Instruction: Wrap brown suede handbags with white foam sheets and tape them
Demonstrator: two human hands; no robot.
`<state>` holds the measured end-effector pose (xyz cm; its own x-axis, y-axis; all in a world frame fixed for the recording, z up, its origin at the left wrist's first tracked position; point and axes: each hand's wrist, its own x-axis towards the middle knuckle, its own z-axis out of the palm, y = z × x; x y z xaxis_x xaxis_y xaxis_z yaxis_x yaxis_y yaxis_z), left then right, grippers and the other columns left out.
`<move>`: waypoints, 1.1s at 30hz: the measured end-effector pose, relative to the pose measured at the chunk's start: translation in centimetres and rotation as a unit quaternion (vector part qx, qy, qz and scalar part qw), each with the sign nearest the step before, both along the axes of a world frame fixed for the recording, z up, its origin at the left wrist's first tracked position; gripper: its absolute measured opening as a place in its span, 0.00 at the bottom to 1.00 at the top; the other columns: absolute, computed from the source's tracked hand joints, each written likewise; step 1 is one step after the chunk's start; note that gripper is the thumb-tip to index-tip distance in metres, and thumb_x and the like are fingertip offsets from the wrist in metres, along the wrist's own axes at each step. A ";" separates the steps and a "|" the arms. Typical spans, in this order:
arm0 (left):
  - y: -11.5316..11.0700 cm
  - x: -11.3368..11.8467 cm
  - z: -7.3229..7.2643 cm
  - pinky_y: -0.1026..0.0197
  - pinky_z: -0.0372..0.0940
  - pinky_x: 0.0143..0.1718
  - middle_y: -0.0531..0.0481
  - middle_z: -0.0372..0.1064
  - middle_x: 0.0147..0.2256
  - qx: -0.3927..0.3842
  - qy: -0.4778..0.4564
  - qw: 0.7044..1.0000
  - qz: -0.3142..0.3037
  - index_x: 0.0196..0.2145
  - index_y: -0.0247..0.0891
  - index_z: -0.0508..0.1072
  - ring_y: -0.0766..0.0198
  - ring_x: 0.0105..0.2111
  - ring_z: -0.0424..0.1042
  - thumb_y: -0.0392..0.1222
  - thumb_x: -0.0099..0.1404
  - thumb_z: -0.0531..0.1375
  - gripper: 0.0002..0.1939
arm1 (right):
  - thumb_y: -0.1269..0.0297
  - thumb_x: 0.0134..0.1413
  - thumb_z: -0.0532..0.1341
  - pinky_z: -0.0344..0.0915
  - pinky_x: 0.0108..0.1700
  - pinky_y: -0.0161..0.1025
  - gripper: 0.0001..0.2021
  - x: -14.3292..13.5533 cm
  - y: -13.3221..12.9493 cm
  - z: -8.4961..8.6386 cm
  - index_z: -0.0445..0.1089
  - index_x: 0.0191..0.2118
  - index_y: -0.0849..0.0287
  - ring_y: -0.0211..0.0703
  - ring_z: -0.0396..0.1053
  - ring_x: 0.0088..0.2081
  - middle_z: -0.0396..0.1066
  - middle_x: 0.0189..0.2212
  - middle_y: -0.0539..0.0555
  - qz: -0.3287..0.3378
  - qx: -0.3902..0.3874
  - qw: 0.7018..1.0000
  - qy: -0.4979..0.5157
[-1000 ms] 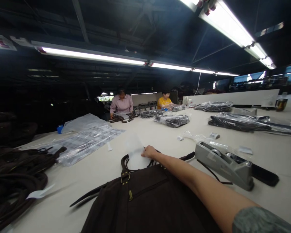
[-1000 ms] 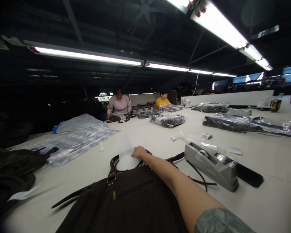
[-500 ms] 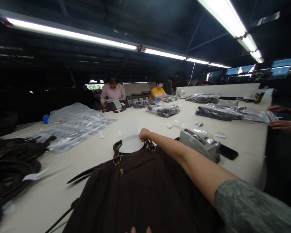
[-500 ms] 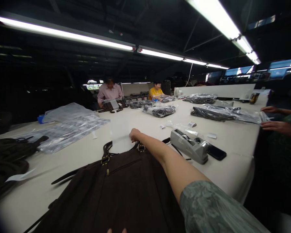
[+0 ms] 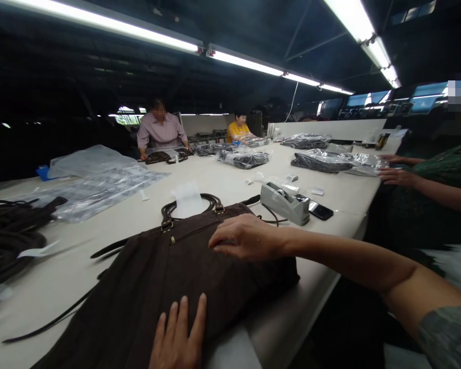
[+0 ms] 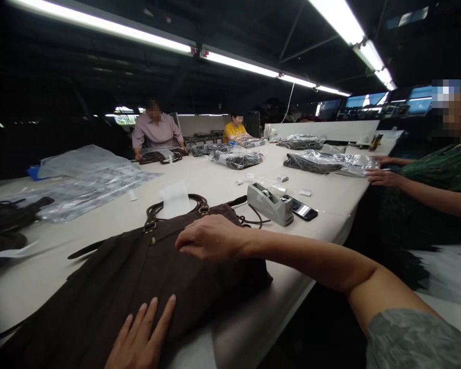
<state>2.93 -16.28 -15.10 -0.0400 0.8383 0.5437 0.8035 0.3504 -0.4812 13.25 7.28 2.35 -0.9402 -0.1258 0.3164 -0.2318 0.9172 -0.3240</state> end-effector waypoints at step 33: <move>-1.7 -1.7 5.9 0.38 0.59 0.56 0.42 0.64 0.56 -0.148 -0.091 0.984 -0.024 0.63 0.41 0.55 0.49 0.55 0.65 0.27 0.56 0.47 0.36 | 0.51 0.60 0.58 0.47 0.63 0.49 0.31 9.7 3.7 -14.1 0.52 0.66 0.54 0.47 0.55 0.62 0.59 0.62 0.58 -0.062 0.147 0.986 0.053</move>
